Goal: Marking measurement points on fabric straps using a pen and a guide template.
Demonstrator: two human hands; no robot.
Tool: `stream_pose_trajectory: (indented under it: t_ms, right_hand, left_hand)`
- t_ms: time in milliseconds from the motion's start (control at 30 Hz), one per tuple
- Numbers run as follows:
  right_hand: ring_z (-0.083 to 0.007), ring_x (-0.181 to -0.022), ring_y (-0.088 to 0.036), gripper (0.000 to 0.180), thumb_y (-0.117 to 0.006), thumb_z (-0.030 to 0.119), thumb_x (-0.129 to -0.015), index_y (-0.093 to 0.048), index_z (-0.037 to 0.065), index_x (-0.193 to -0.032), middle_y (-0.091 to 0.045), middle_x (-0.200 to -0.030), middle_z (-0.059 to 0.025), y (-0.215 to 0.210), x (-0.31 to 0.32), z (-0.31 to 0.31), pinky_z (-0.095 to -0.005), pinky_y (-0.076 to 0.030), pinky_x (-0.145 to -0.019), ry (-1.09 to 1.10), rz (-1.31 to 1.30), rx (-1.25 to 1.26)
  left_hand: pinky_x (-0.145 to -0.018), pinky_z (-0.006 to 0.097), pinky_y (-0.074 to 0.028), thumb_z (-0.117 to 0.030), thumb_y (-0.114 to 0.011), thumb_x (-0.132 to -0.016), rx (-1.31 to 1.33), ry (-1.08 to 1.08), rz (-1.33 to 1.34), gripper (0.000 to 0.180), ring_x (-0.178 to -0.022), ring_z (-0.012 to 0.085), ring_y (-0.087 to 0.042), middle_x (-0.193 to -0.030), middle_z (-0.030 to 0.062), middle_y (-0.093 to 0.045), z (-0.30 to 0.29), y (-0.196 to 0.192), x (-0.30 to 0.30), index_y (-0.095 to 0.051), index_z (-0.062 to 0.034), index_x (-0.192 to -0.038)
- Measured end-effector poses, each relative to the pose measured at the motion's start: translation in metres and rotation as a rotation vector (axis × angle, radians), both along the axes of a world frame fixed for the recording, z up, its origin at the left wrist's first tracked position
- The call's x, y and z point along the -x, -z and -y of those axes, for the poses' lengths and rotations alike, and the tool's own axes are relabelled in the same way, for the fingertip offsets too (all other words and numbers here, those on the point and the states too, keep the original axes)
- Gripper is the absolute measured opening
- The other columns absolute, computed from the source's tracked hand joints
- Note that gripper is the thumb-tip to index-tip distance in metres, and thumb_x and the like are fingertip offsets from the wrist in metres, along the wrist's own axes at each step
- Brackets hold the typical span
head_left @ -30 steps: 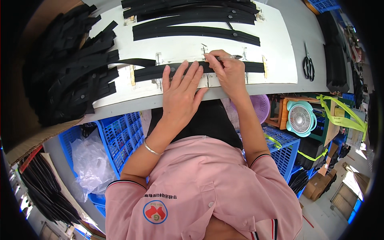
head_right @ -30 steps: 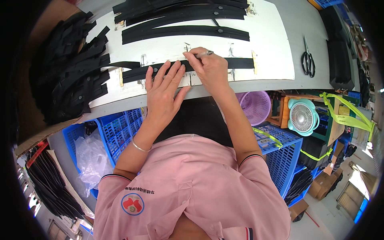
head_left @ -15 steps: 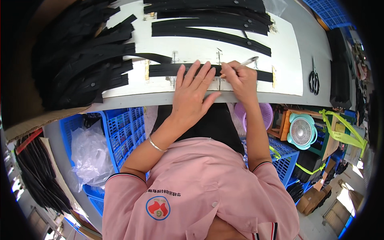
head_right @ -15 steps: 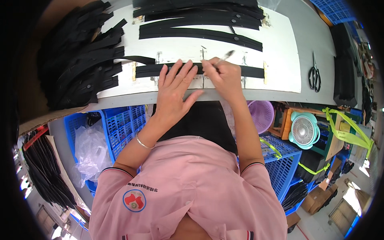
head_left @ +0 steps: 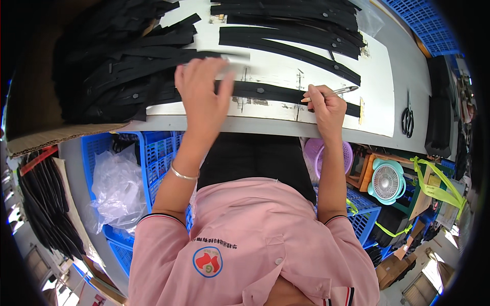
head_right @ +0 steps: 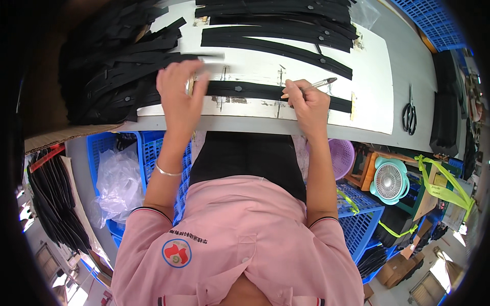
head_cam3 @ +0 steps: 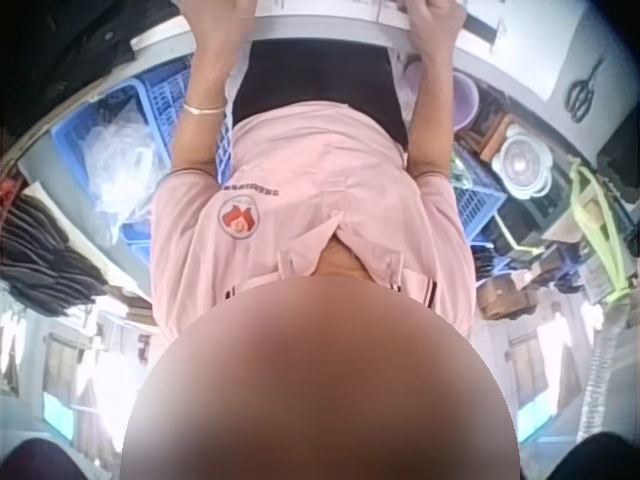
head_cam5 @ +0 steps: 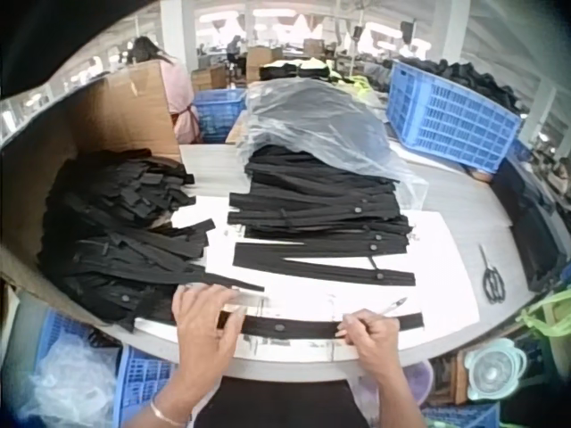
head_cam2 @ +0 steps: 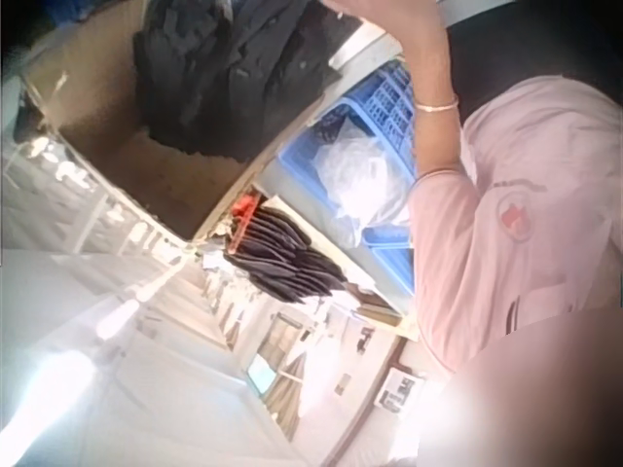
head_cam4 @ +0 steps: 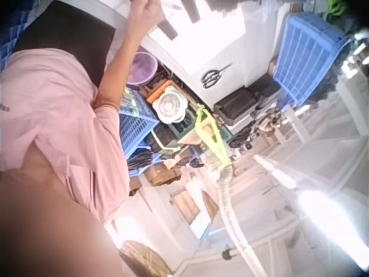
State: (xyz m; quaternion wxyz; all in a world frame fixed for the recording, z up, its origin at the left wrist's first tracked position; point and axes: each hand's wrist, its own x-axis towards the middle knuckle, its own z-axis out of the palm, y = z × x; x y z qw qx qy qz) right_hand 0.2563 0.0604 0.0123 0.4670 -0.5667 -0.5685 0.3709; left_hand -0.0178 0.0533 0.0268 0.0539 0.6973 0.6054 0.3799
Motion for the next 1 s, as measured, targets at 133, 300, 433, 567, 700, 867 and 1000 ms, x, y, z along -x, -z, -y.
stream_pose_trajectory:
  t_ms: [133, 300, 433, 567, 700, 867, 1000]
  right_hand:
    - [-0.0041, -0.058, -0.055, 0.026, -0.071, 0.021, -0.099, -0.077, -0.001, -0.087, -0.065, -0.063, -0.0018, -0.002, 0.002, -0.001, -0.0219, -0.039, -0.054, -0.004, 0.041, -0.008]
    - [-0.0043, -0.058, -0.055, 0.026, -0.07, 0.02, -0.099, -0.077, -0.002, -0.088, -0.065, -0.063, -0.002, -0.001, 0.0, -0.001, -0.0219, -0.039, -0.054, -0.001, 0.034, -0.018]
    - [-0.0045, -0.059, -0.056, 0.027, -0.07, 0.021, -0.1, -0.077, -0.002, -0.088, -0.065, -0.064, -0.002, -0.002, 0.001, -0.001, -0.022, -0.039, -0.054, -0.009, 0.048, -0.02]
    - [-0.0044, -0.058, -0.055, 0.028, -0.069, 0.022, -0.101, -0.077, -0.002, -0.088, -0.065, -0.063, -0.002, -0.004, 0.003, 0.0, -0.0227, -0.039, -0.053, -0.013, 0.027, -0.031]
    - [-0.0044, -0.058, -0.054, 0.027, -0.069, 0.022, -0.101, -0.077, -0.002, -0.088, -0.064, -0.063, -0.0016, -0.001, 0.001, 0.0, -0.0229, -0.039, -0.053, -0.011, 0.037, 0.0]
    - [-0.0043, -0.059, -0.054, 0.026, -0.069, 0.02, -0.1, -0.077, -0.001, -0.088, -0.063, -0.063, -0.0007, -0.009, 0.002, 0.001, -0.0219, -0.039, -0.055, -0.001, 0.063, 0.026]
    - [-0.0043, -0.059, -0.054, 0.025, -0.07, 0.019, -0.1, -0.077, -0.001, -0.088, -0.064, -0.064, -0.001, -0.008, 0.001, -0.001, -0.0219, -0.039, -0.055, -0.007, 0.044, 0.028]
  left_hand:
    - [-0.12, 0.055, -0.021, -0.021, -0.078, -0.088, 0.048, 0.078, -0.022, 0.037, -0.128, 0.0286, -0.054, -0.126, 0.0068, -0.068, 0.024, 0.016, -0.016, -0.07, -0.0091, -0.122]
    - [-0.113, 0.046, -0.03, -0.02, -0.085, -0.08, 0.095, 0.138, 0.023, 0.042, -0.112, 0.0243, -0.058, -0.106, 0.0023, -0.07, 0.016, 0.003, -0.011, -0.072, -0.012, -0.119]
    - [-0.111, 0.044, -0.031, -0.018, -0.087, -0.077, 0.137, 0.13, 0.024, 0.044, -0.104, 0.0222, -0.059, -0.099, 0.0018, -0.069, 0.016, 0.0, -0.011, -0.072, -0.0123, -0.118]
    - [-0.119, 0.051, -0.022, -0.017, -0.086, -0.079, 0.198, 0.148, 0.009, 0.047, -0.116, 0.0232, -0.06, -0.11, 0.0025, -0.071, 0.018, -0.004, -0.01, -0.071, -0.0138, -0.124]
    - [-0.122, 0.061, -0.011, -0.015, -0.084, -0.081, 0.13, 0.144, -0.072, 0.053, -0.128, 0.0284, -0.056, -0.128, 0.0064, -0.069, 0.026, -0.004, -0.016, -0.067, -0.0116, -0.131]
    - [-0.122, 0.066, -0.005, -0.021, -0.079, -0.087, 0.081, 0.099, -0.121, 0.055, -0.14, 0.0306, -0.05, -0.145, 0.0074, -0.061, 0.049, -0.001, -0.019, -0.062, -0.0092, -0.139]
    - [-0.123, 0.063, -0.002, -0.03, -0.075, -0.093, 0.174, 0.134, -0.154, 0.06, -0.147, 0.0283, -0.044, -0.154, 0.008, -0.055, 0.059, 0.018, -0.022, -0.058, -0.0109, -0.147]
